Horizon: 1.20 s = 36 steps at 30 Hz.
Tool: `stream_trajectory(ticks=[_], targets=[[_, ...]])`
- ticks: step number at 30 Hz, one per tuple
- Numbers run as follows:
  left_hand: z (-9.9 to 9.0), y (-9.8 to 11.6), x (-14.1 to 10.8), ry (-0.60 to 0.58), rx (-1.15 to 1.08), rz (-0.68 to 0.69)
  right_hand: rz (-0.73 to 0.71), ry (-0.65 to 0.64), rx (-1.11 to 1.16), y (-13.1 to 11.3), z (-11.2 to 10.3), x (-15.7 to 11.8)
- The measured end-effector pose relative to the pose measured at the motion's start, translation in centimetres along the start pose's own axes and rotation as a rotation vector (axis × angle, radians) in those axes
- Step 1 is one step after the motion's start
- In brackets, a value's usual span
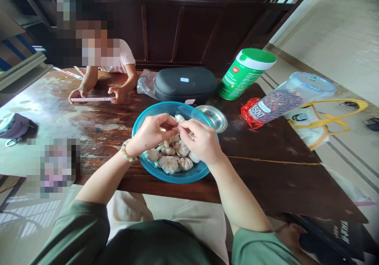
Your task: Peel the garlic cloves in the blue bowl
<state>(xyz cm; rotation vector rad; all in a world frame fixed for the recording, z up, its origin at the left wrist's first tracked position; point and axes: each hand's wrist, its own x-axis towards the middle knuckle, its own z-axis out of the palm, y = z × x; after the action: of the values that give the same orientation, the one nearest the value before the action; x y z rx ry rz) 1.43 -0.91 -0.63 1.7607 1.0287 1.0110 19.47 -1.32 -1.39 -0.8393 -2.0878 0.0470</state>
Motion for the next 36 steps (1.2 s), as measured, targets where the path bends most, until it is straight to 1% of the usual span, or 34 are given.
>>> stream_trajectory(ticks=[6, 12, 15, 18, 22, 26, 29, 36], targets=[[0.2, 0.3, -0.2, 0.059, 0.162, 0.067, -0.01, 0.019, -0.088, -0.2, 0.0, 0.1], [0.4, 0.4, -0.5, 0.053, 0.23, 0.13, -0.075, 0.071, -0.138, -0.3, 0.0, 0.2], [0.5, 0.5, -0.6, 0.061, 0.229, 0.157, -0.051, 0.079, -0.105, -0.4, 0.0, 0.2], [0.6, 0.5, -0.7, 0.073, 0.204, 0.158, 0.023, 0.073, -0.032, -0.4, -0.2, 0.2], [0.7, 0.5, -0.7, 0.086, 0.151, 0.145, 0.1, 0.07, 0.057, -0.5, -0.4, 0.2], [0.7, 0.5, -0.7, 0.082, 0.068, 0.125, 0.143, 0.114, 0.081, -0.4, -0.4, 0.2], [0.5, 0.6, -0.6, 0.056, -0.046, 0.094, 0.168, 0.146, 0.101, -0.4, -0.4, 0.2], [-0.1, 1.1, -0.4, -0.015, -0.354, -0.043, 0.177, 0.172, 0.129, -0.4, -0.6, 0.2]])
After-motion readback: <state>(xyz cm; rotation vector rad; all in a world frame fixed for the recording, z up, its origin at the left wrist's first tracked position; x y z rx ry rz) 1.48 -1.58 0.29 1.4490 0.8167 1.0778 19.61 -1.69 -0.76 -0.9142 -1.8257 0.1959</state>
